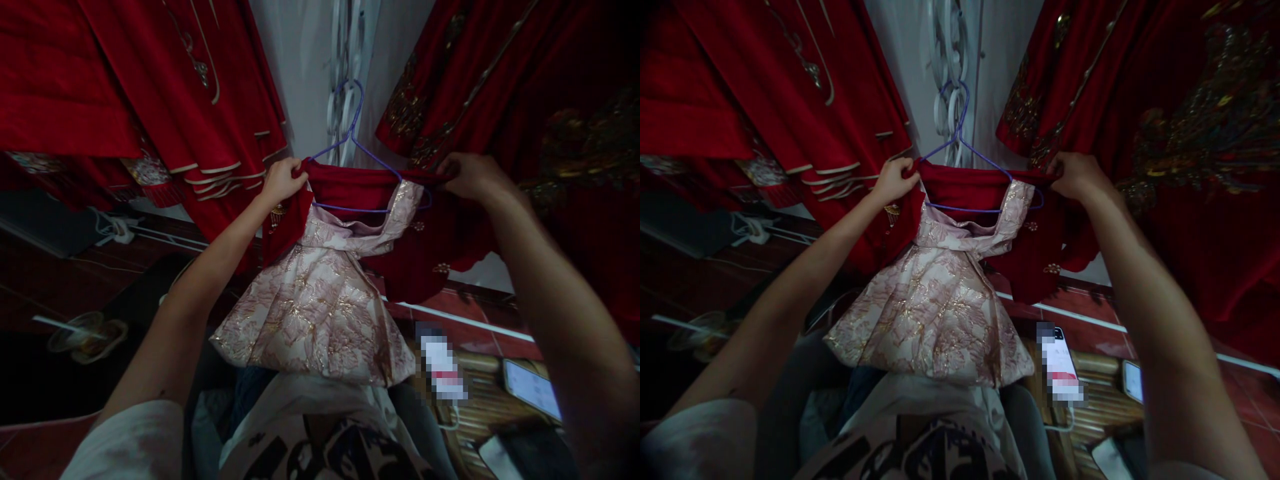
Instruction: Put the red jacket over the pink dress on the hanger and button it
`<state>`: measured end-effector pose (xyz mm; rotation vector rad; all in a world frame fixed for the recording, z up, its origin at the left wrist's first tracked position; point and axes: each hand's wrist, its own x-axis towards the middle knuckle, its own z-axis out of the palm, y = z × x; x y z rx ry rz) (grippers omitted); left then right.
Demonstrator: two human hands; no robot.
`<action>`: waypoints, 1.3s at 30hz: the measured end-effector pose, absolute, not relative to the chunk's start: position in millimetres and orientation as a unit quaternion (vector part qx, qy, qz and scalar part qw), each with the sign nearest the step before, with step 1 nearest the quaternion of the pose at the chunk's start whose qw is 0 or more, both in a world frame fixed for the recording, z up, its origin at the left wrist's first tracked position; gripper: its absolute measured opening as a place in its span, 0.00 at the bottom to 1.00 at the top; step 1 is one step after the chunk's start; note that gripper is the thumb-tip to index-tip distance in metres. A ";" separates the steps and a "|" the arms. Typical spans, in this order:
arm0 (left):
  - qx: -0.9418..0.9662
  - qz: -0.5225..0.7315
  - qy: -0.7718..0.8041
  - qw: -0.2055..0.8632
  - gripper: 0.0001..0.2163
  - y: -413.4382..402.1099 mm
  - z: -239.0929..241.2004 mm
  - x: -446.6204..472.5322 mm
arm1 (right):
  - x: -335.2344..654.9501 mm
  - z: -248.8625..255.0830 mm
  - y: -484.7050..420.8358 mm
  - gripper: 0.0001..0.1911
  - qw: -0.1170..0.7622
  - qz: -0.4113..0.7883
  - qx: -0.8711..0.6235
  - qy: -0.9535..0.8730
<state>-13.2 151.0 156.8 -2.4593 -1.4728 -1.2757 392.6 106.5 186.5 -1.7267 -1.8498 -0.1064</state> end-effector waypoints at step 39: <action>-0.705 -0.529 -0.380 -0.280 0.16 76.4 85.1 41.7 | 191.3 104.9 59.8 0.23 0.557 0.420 -0.360 -0.619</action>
